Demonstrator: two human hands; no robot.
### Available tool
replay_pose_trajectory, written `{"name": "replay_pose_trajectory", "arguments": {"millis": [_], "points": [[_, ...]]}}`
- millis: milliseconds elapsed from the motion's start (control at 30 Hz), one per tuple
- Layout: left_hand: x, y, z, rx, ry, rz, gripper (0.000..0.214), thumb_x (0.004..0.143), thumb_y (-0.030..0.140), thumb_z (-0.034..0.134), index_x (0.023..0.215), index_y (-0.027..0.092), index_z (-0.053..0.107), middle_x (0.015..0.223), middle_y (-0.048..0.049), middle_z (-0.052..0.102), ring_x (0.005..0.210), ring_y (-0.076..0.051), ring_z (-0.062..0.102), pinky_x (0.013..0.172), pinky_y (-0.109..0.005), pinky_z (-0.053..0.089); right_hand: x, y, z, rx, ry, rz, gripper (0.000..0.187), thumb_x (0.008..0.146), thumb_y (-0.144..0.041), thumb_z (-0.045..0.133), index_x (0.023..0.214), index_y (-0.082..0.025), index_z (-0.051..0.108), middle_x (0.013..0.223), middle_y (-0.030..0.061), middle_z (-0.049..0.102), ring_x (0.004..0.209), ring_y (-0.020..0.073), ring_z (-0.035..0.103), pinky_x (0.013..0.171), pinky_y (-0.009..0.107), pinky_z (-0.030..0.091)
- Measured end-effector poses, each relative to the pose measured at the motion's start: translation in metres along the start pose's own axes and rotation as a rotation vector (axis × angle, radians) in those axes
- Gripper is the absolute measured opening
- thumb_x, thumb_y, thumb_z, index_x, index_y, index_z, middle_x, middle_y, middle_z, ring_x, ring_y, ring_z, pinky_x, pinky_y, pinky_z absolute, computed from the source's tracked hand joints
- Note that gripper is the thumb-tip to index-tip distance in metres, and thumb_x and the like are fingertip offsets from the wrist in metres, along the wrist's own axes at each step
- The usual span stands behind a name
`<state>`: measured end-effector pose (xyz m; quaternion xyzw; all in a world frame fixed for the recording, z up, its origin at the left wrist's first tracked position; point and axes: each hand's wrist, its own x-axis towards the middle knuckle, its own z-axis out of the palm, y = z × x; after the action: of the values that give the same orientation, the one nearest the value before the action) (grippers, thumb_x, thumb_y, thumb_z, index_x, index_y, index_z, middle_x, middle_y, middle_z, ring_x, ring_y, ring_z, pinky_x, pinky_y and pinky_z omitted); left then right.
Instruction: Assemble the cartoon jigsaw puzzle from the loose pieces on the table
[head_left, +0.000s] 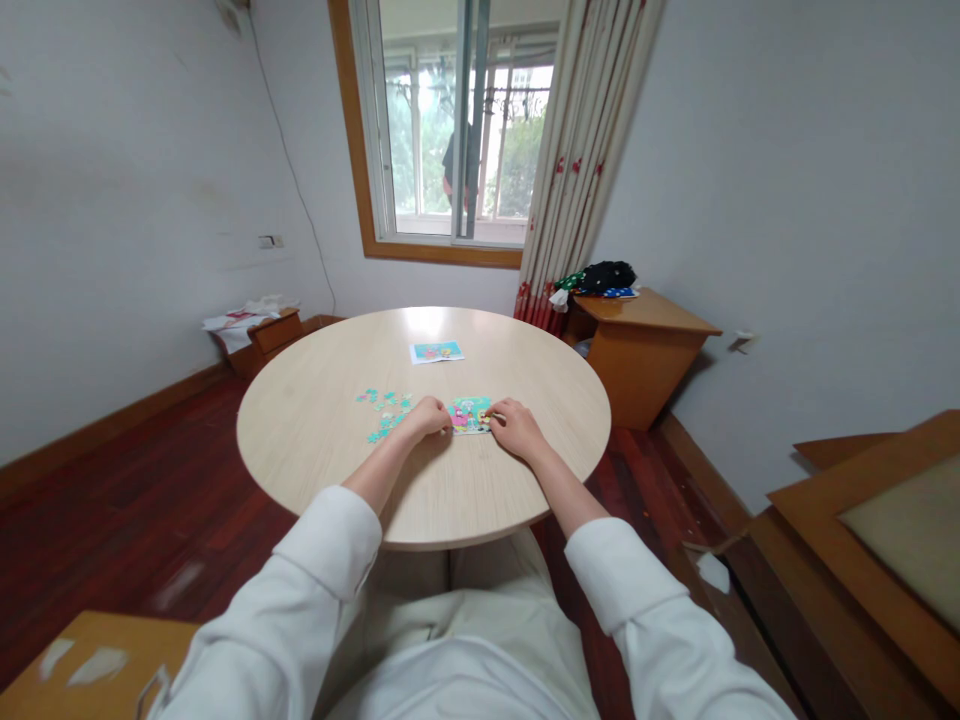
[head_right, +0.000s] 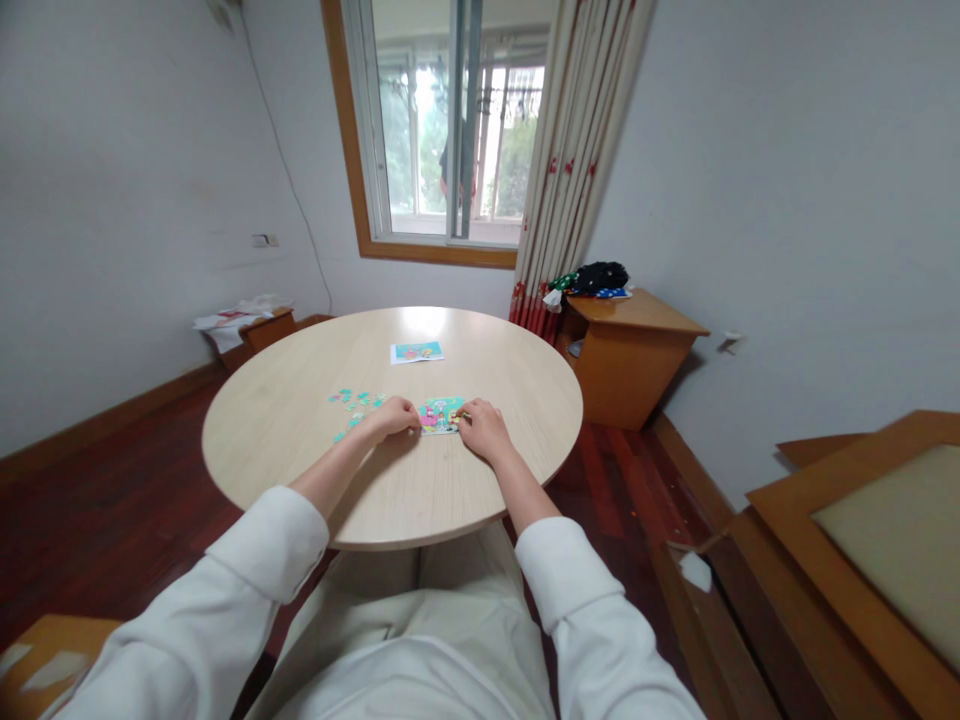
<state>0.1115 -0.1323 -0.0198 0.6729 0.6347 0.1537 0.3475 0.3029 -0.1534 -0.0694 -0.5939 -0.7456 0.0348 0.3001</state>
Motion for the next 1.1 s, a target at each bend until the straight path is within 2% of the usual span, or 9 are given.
{"name": "replay_pose_trajectory", "arguments": {"millis": [200, 500, 733, 1100], "points": [[0.0035, -0.0015, 0.0008, -0.005, 0.005, 0.028, 0.007, 0.07, 0.015, 0.06, 0.069, 0.012, 0.066, 0.049, 0.0008, 0.056, 0.044, -0.009, 0.047, 0.046, -0.02, 0.034, 0.0, 0.0, -0.0005, -0.003, -0.003, 0.001, 0.02, 0.083, -0.016, 0.053, 0.093, -0.02, 0.069, 0.102, 0.0064, 0.065, 0.099, 0.0187, 0.056, 0.091, 0.032, 0.04], [0.0059, -0.0029, -0.0057, -0.021, 0.09, 0.031, 0.009, 0.073, 0.015, 0.059, 0.066, 0.013, 0.063, 0.049, 0.0015, 0.053, 0.045, -0.009, 0.046, 0.046, -0.02, 0.031, 0.0, 0.0021, 0.0014, -0.006, 0.002, -0.003, 0.018, 0.082, -0.017, 0.054, 0.092, -0.02, 0.07, 0.102, 0.0065, 0.065, 0.098, 0.0185, 0.056, 0.089, 0.032, 0.04], [0.0019, -0.0024, -0.0073, -0.014, 0.076, 0.044, 0.01, 0.071, 0.013, 0.059, 0.061, 0.014, 0.061, 0.045, 0.0037, 0.047, 0.042, -0.007, 0.04, 0.043, -0.02, 0.027, -0.0003, 0.0002, 0.0001, 0.001, 0.01, 0.0, 0.018, 0.083, -0.016, 0.054, 0.092, -0.02, 0.069, 0.102, 0.006, 0.065, 0.099, 0.0186, 0.057, 0.089, 0.031, 0.04], [0.0055, -0.0083, -0.005, 0.011, 0.048, 0.071, 0.008, 0.066, 0.014, 0.062, 0.059, 0.014, 0.06, 0.052, 0.001, 0.056, 0.049, -0.009, 0.048, 0.046, -0.019, 0.032, -0.0004, 0.0009, 0.0002, 0.004, 0.004, -0.001, 0.02, 0.082, -0.016, 0.054, 0.093, -0.021, 0.07, 0.101, 0.0063, 0.065, 0.099, 0.0186, 0.056, 0.091, 0.032, 0.04]]}}
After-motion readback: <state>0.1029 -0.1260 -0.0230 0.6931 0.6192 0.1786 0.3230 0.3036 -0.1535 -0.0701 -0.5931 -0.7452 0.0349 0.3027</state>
